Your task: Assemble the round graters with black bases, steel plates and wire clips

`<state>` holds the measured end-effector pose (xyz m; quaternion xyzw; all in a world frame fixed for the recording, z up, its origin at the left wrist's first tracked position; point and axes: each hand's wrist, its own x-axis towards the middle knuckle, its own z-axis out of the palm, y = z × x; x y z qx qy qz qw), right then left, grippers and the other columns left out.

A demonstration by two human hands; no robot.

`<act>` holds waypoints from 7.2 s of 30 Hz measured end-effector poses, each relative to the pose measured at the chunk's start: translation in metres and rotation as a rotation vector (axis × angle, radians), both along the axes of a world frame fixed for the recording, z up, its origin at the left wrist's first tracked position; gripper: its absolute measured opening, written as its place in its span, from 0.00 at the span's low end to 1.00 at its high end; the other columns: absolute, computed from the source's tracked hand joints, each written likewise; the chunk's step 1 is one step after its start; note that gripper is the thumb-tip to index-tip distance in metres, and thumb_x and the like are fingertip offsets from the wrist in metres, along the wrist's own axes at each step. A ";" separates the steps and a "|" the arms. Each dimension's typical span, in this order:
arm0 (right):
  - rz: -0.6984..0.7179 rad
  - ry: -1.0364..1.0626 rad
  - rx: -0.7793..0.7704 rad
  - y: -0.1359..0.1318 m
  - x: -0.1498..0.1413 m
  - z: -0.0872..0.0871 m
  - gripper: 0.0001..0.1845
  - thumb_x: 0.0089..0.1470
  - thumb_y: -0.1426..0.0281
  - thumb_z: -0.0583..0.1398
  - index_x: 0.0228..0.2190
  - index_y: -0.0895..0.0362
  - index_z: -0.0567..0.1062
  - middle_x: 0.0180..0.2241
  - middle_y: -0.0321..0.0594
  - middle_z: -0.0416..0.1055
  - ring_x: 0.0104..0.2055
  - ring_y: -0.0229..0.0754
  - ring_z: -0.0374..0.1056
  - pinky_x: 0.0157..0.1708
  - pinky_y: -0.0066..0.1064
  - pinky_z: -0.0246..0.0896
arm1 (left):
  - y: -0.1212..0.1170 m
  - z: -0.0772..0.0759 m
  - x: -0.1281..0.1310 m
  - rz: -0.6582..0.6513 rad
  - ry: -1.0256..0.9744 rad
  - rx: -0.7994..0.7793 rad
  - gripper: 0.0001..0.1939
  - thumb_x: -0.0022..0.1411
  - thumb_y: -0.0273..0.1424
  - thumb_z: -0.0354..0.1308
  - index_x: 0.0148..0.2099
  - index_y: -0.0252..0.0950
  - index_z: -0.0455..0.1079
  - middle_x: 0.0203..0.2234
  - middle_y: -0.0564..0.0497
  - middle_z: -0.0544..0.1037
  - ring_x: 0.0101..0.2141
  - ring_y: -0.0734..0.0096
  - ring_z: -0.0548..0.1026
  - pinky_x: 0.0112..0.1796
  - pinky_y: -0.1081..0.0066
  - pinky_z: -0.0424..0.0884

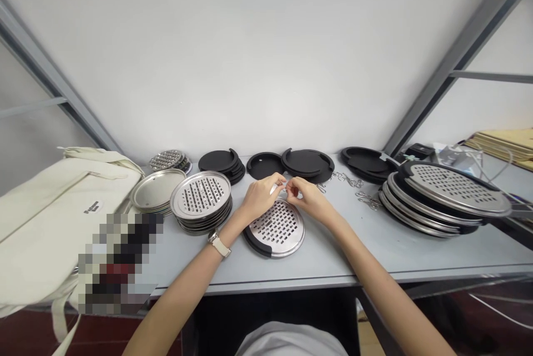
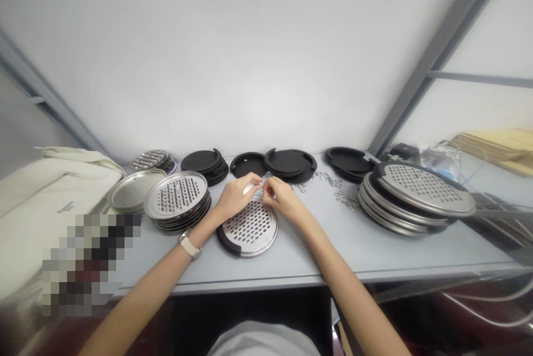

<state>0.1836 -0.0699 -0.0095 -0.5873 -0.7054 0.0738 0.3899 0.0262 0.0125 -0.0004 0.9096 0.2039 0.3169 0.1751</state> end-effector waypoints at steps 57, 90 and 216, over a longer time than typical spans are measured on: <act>-0.105 0.192 -0.089 0.000 0.003 -0.003 0.02 0.48 0.72 0.55 0.26 0.56 0.67 0.24 0.36 0.70 0.25 0.38 0.65 0.27 0.27 0.60 | -0.009 0.001 -0.002 -0.006 0.249 0.291 0.12 0.69 0.30 0.42 0.50 0.38 0.63 0.36 0.49 0.76 0.34 0.68 0.75 0.30 0.73 0.63; 0.056 0.101 -0.101 -0.004 0.005 0.003 0.04 0.54 0.71 0.53 0.29 0.55 0.66 0.23 0.30 0.61 0.25 0.36 0.58 0.27 0.25 0.54 | -0.008 0.003 -0.002 -0.075 0.149 0.233 0.10 0.69 0.32 0.44 0.45 0.38 0.66 0.40 0.51 0.73 0.37 0.70 0.73 0.33 0.74 0.64; 0.015 0.458 -0.283 0.001 0.009 0.001 0.14 0.54 0.61 0.56 0.23 0.57 0.68 0.21 0.35 0.67 0.23 0.36 0.62 0.25 0.28 0.58 | 0.007 0.001 0.009 -0.166 -0.376 -0.566 0.09 0.59 0.34 0.57 0.33 0.32 0.70 0.28 0.49 0.75 0.33 0.70 0.73 0.40 0.70 0.67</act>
